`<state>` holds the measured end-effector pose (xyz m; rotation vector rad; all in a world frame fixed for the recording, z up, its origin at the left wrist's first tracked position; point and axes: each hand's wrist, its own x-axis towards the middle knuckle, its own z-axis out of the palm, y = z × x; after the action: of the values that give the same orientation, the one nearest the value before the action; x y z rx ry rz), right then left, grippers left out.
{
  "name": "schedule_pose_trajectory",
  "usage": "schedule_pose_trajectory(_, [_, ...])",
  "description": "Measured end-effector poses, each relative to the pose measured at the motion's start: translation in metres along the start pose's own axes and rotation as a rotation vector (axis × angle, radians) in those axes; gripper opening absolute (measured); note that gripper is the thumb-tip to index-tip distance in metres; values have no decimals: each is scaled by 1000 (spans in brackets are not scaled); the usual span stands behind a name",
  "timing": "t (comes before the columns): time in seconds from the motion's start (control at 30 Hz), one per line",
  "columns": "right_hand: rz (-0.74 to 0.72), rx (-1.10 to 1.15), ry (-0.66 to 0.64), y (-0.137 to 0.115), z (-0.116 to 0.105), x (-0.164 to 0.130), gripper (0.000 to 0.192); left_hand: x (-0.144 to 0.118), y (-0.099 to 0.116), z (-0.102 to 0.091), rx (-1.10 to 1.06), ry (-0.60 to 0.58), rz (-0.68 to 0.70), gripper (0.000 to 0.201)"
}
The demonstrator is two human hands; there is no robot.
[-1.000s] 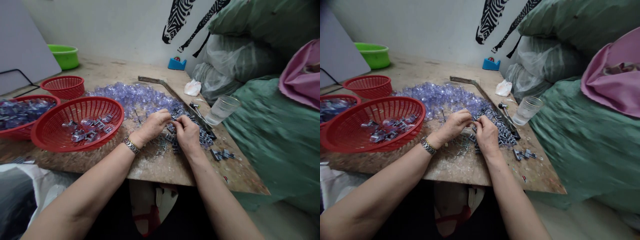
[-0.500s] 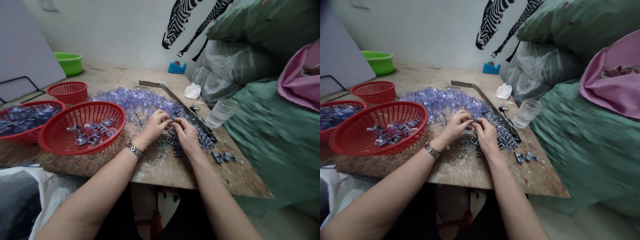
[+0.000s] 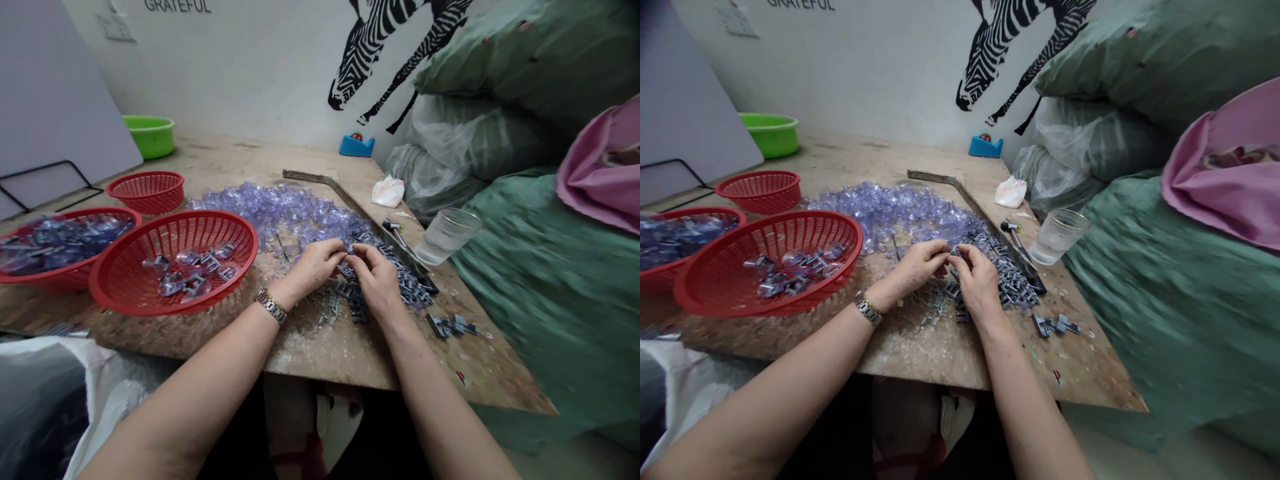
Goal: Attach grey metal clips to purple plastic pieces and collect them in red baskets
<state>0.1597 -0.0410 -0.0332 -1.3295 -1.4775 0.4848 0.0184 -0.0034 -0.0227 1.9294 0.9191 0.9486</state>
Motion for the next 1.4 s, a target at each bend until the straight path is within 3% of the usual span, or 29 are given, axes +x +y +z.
schedule_pose_trajectory(0.17, [89,130,-22,-1,0,0,32,1,-1,0,-48,-15,15,18])
schedule_pose_trajectory(0.6, [83,205,25,-4,2,-3,18,-1,-3,0,30,-13,77,22])
schedule_pose_trajectory(0.8, [153,320,-3,-6,0,-1,19,-2,1,1,38,-34,87,25])
schedule_pose_trajectory(1.03, [195,378,-13,-9,-3,0,18,-4,6,0,-73,-90,75,22])
schedule_pose_trajectory(1.27, [98,369,55,-5,0,1,17,-3,7,2,-89,-22,104,23])
schedule_pose_trajectory(1.4, [-38,206,135,-2,2,-1,16,-2,6,3,-101,-10,40,19])
